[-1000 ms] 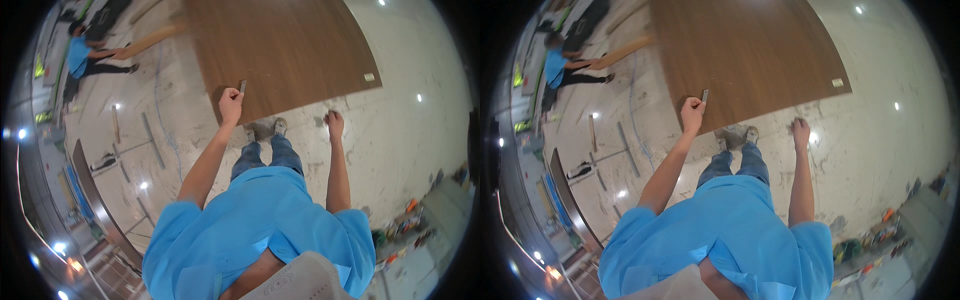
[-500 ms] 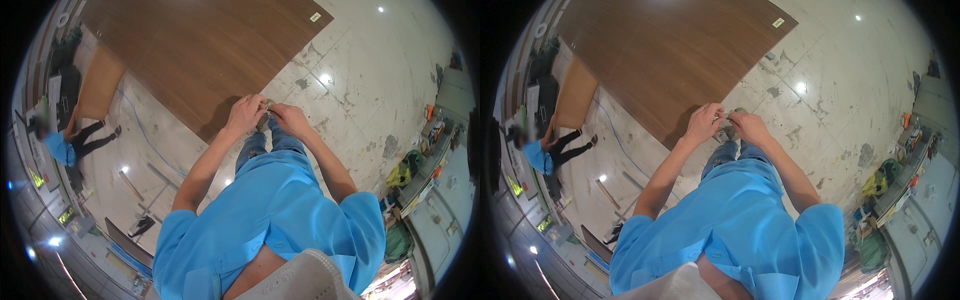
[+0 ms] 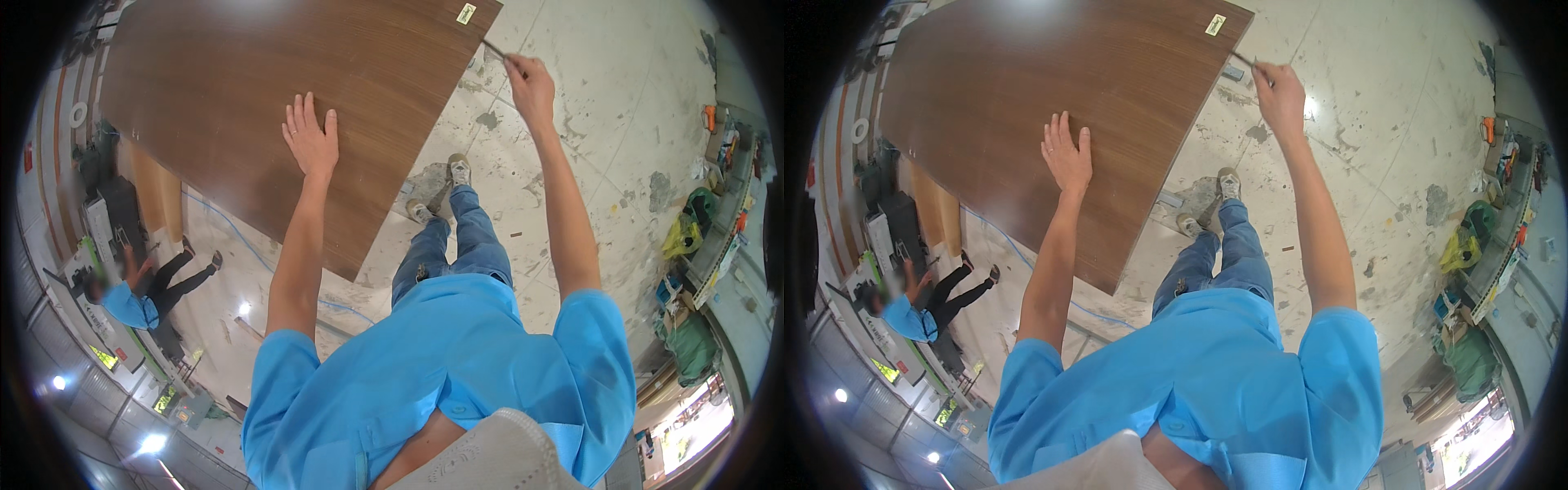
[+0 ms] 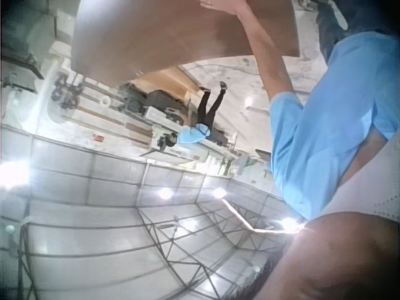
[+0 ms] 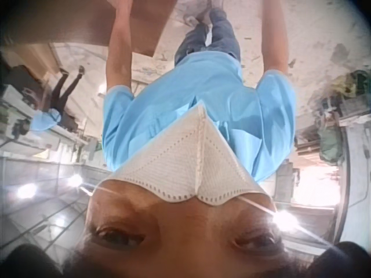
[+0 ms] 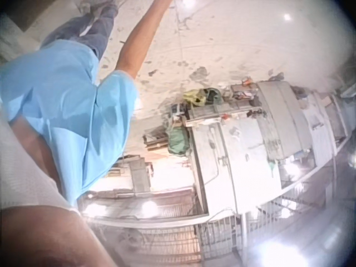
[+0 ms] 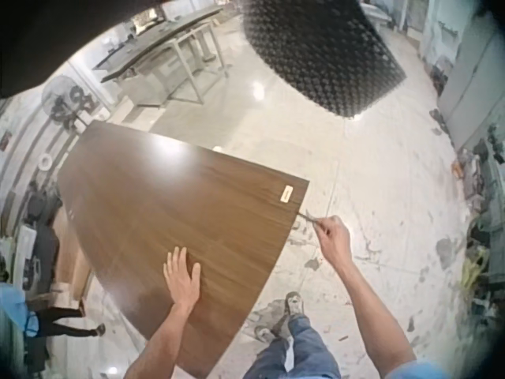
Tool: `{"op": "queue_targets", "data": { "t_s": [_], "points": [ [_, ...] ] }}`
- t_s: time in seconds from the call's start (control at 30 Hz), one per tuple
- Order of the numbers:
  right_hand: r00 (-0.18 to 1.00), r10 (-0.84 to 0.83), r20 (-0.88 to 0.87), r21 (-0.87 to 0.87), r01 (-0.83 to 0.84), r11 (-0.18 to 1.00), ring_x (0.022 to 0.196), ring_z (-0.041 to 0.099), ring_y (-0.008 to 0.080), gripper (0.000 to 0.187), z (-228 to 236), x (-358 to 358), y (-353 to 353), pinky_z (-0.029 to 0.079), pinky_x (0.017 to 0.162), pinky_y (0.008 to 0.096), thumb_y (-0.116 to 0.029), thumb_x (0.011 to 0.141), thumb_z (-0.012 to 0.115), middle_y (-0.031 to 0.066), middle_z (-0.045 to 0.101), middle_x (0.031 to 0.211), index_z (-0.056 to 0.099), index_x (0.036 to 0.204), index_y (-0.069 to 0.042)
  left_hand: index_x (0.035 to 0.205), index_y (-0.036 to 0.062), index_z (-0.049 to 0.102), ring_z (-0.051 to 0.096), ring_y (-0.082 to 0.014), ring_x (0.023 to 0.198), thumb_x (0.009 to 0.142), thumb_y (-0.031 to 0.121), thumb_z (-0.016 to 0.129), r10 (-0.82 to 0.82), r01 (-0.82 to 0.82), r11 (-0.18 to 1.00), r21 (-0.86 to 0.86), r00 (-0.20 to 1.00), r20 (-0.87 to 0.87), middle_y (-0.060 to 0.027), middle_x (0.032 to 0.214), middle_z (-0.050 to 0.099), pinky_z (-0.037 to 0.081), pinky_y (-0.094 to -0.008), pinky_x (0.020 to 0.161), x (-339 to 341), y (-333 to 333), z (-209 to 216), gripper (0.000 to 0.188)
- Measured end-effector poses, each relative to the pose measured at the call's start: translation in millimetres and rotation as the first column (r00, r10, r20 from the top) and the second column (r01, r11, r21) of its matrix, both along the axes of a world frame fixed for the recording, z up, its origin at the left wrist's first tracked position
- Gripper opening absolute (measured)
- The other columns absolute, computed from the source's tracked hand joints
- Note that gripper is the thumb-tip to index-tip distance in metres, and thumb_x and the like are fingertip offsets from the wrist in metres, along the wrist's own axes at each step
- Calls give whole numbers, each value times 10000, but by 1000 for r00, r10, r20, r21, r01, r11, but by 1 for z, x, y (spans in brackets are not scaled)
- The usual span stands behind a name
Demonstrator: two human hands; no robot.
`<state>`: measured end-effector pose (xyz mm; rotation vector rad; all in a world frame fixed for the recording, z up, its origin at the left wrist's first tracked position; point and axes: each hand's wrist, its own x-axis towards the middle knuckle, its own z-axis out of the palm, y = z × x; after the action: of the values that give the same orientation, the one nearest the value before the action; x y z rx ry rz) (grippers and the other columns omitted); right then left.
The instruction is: The person applies small rectangular labels to the edges of a large wooden tabletop using a utility knife to smooth them. The person lifts and repositions the tabletop to access different edges, then continues applying labels along the perimeter.
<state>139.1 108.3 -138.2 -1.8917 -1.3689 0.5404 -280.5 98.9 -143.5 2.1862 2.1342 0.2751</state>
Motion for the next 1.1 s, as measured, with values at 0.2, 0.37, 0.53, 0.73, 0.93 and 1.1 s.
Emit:
{"op": "queue_targets", "data": {
  "t_s": [0.2, 0.37, 0.53, 0.73, 0.93, 1.1],
  "points": [
    [991, -22, -133, 57, 29, 998, 824, 676, 248, 259, -13, 24, 67, 524, 779, 354, -255, 980, 674, 111, 733, 954, 758, 1173, -105, 1579, 185, 381, 242, -282, 1557, 1070, 439, 464, 94, -94, 994, -58, 996, 2, -66, 1652, 348, 170, -506, 1283, 6, 0, 15, 575],
    [970, -61, -236, -23, 57, 998, 822, 688, 247, 262, -22, 34, 94, 533, 777, 346, -246, 988, 666, 119, 747, 968, 744, 1190, -99, 1557, 184, 410, 260, -280, 1551, 1070, 438, 463, 85, -84, 996, -37, 996, 15, -55, 1632, 382, 185, -492, 1282, 3, -2, 14, 552],
    [994, 20, -105, 98, -10, 995, 817, 688, 286, 212, -28, 31, 96, 541, 774, 366, -214, 992, 662, 136, 738, 965, 738, 1147, -90, 1541, 167, 433, 287, -288, 1542, 1048, 414, 500, 92, -92, 996, -15, 995, 39, -60, 1620, 408, 199, -496, 1274, -4, -4, 4, 556],
    [990, 123, 63, 177, -132, 975, 825, 683, 329, 164, -27, 28, 78, 550, 729, 404, -175, 986, 658, 105, 695, 924, 737, 1126, -144, 1467, 95, 515, 410, -359, 1443, 1020, 293, 588, 5, -11, 996, 92, 998, 63, -124, 1522, 500, 296, -507, 1207, 22, 18, 21, 494],
    [971, 199, 133, 172, -220, 960, 843, 693, 319, 178, -23, 35, 80, 563, 725, 421, -147, 993, 640, 86, 695, 982, 718, 1152, -145, 1417, 94, 544, 527, -376, 1296, 902, 219, 756, -496, 464, 866, 189, 744, 447, -152, 1362, 594, 442, -476, 1077, 170, 118, 25, 571],
    [978, 103, 182, 206, -140, 968, 840, 687, 339, 136, -23, 42, 90, 567, 724, 424, -146, 990, 642, 91, 694, 978, 700, 1102, -95, 1195, 116, 717, 622, -319, 1105, 880, 233, 771, -671, 657, 725, 208, 603, 432, -96, 1127, 713, 499, -431, 955, 262, 193, 11, 340]
  ]
}}
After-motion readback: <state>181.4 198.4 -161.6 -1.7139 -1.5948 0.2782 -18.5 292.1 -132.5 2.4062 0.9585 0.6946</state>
